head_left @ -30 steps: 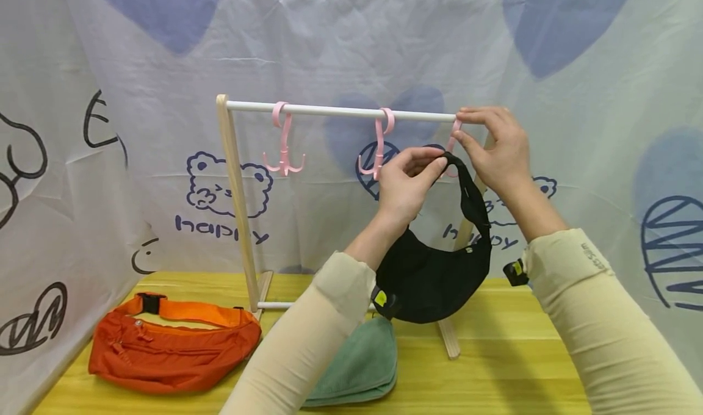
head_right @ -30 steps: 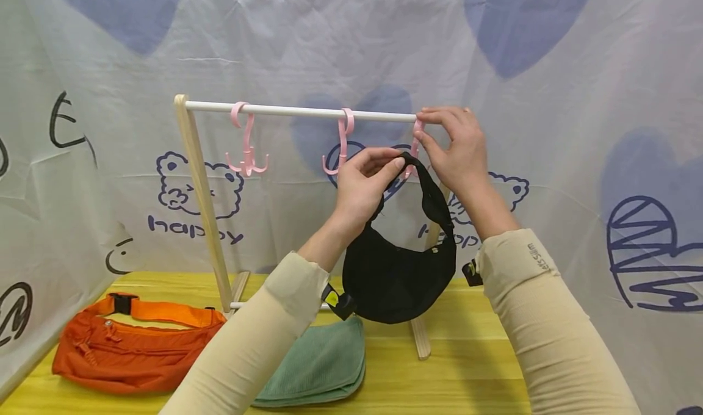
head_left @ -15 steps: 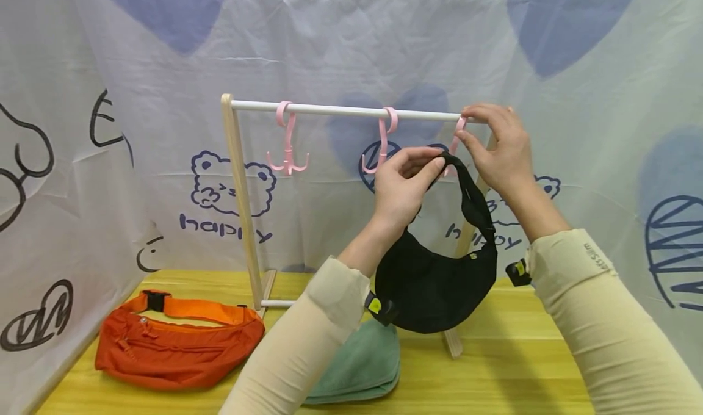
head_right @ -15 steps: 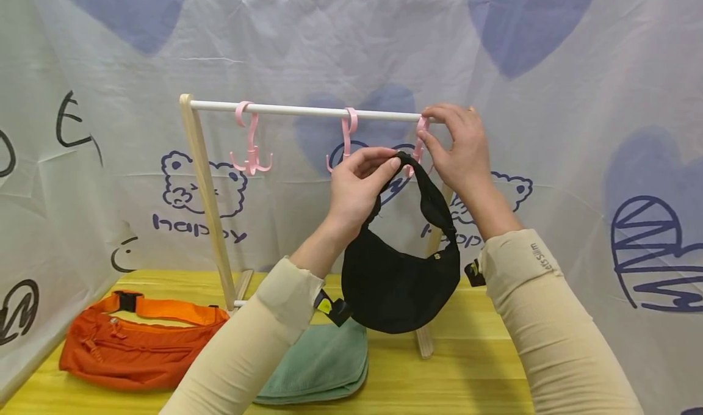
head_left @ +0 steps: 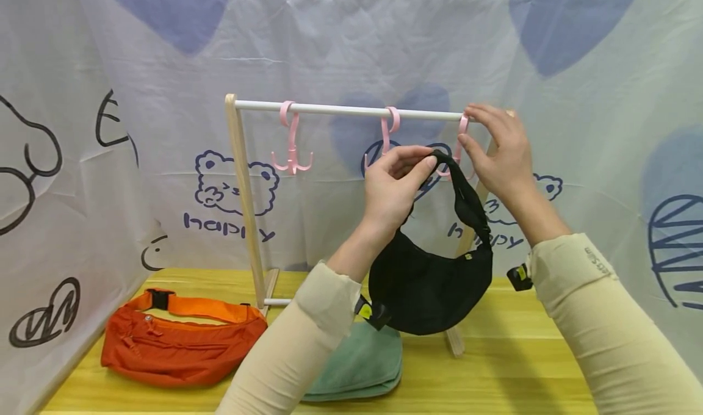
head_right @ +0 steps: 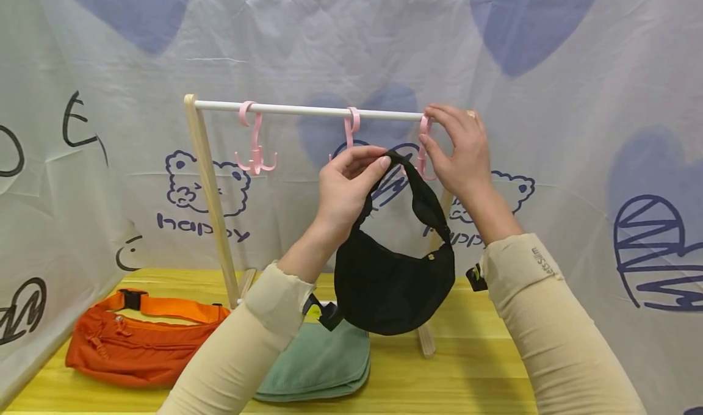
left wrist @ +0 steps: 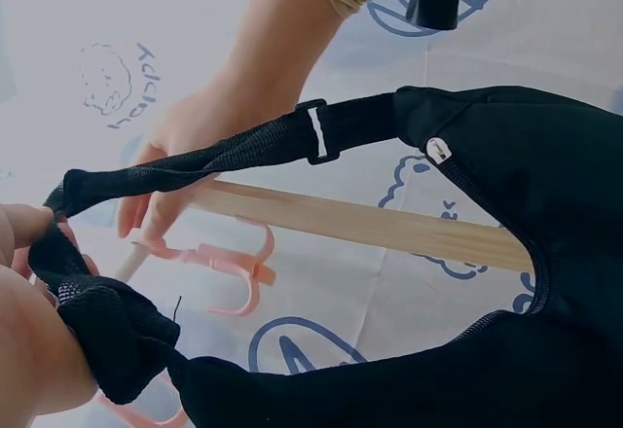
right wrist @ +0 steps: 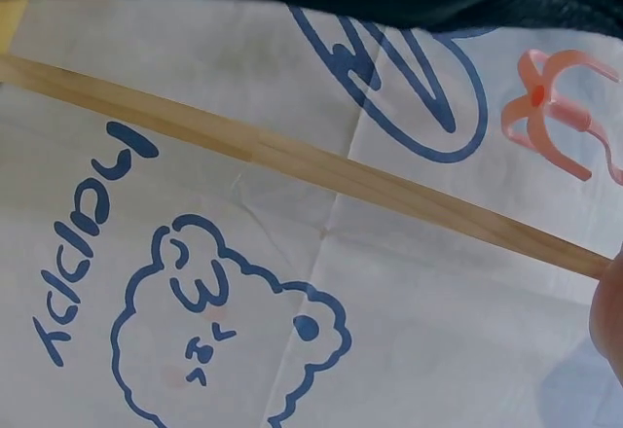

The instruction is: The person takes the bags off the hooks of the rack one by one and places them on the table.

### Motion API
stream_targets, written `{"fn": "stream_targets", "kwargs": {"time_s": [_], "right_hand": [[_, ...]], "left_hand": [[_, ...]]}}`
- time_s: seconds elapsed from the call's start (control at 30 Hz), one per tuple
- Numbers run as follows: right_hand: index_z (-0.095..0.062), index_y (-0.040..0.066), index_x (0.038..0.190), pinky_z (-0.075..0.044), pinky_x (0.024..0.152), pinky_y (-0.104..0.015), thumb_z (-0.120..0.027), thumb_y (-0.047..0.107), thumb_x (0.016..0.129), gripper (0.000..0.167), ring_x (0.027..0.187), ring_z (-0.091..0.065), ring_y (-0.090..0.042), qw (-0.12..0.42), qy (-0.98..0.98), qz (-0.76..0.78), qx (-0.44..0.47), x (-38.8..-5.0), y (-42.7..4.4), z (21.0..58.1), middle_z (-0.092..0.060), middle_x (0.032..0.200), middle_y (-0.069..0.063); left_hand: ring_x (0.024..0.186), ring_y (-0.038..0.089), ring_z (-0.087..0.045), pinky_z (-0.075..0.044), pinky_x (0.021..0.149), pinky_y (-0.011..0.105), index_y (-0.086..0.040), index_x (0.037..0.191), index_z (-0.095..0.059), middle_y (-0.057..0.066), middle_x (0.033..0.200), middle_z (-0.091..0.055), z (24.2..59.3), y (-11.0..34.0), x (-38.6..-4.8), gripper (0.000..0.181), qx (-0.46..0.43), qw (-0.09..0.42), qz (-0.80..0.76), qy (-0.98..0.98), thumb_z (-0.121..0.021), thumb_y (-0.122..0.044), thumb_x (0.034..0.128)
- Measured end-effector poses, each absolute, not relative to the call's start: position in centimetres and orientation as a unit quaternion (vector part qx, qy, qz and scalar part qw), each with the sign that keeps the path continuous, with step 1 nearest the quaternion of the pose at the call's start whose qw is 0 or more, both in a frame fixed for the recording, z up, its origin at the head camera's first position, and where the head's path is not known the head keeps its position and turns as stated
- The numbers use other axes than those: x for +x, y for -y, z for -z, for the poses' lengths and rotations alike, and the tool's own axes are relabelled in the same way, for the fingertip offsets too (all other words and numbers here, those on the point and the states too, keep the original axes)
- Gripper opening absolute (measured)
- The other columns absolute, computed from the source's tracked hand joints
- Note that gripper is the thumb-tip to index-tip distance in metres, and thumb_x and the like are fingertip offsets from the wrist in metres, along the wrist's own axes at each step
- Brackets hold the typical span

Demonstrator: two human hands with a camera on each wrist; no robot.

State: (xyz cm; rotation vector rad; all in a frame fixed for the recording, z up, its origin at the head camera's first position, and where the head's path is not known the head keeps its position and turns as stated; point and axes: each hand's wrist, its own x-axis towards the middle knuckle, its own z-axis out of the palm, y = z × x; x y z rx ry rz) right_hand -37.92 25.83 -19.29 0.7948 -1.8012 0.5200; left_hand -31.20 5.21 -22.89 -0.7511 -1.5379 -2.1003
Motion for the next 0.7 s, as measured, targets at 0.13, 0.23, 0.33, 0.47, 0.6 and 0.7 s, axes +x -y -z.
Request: {"fn": "stream_targets", "kwargs": {"time_s": [0.13,0.23,0.33,0.47,0.6,0.7], "right_hand": [[-0.066,-0.001,0.134,-0.035,0.118,-0.046,-0.075,0.009,0.094,0.042,0.130,-0.056,-0.039,0.523,0.751,-0.224,0.335,-37.5,-26.0,19.8,-0.065,0.138,-0.018],[-0.066,0.000,0.134,-0.030,0.123,-0.047,-0.075,0.007,0.092,0.044,0.136,-0.052,-0.039,0.521,0.747,-0.242,0.335,-37.1,-26.2,20.3,-0.064,0.140,-0.017],[-0.067,0.001,0.134,-0.030,0.123,-0.046,-0.076,0.006,0.090,0.045,0.136,-0.051,-0.040,0.521,0.740,-0.261,0.336,-36.7,-26.2,20.9,-0.063,0.141,-0.016],[-0.066,0.001,0.134,-0.035,0.118,-0.044,-0.075,0.009,0.089,0.046,0.132,-0.052,-0.040,0.522,0.733,-0.272,0.341,-36.1,-26.2,21.7,-0.063,0.141,-0.016],[-0.065,0.000,0.134,-0.037,0.113,-0.040,-0.074,0.009,0.090,0.046,0.130,-0.053,-0.040,0.522,0.730,-0.283,0.339,-35.4,-26.1,22.5,-0.062,0.141,-0.017],[-0.065,-0.001,0.134,-0.039,0.112,-0.034,-0.074,0.003,0.089,0.046,0.129,-0.055,-0.036,0.517,0.730,-0.297,0.333,-34.7,-25.9,23.1,-0.061,0.140,-0.017]], "left_hand": [[0.093,0.012,-0.071,-0.059,0.090,0.029,0.005,0.115,-0.073,0.018,0.110,-0.075,23.0,-4.7,-30.9,0.021,-0.265,0.213,0.757,0.558,-0.075,-0.002,0.0949],[0.093,0.011,-0.071,-0.059,0.091,0.029,0.004,0.115,-0.074,0.018,0.110,-0.075,23.2,-4.4,-30.7,0.021,-0.264,0.212,0.756,0.560,-0.074,-0.003,0.0955],[0.092,0.010,-0.071,-0.059,0.090,0.029,0.004,0.114,-0.074,0.017,0.108,-0.075,23.4,-4.0,-30.6,0.020,-0.264,0.215,0.756,0.559,-0.074,-0.003,0.0956],[0.091,0.009,-0.069,-0.059,0.086,0.027,0.004,0.114,-0.074,0.016,0.107,-0.074,23.6,-3.5,-30.6,0.020,-0.261,0.222,0.756,0.558,-0.074,-0.003,0.0956],[0.092,0.009,-0.068,-0.058,0.084,0.025,0.003,0.115,-0.073,0.014,0.108,-0.073,23.7,-2.8,-30.3,0.021,-0.256,0.227,0.754,0.561,-0.074,-0.004,0.0960],[0.093,0.010,-0.069,-0.058,0.085,0.026,0.003,0.116,-0.073,0.012,0.109,-0.073,23.8,-2.4,-30.1,0.021,-0.253,0.228,0.755,0.560,-0.074,-0.005,0.0963]]}}
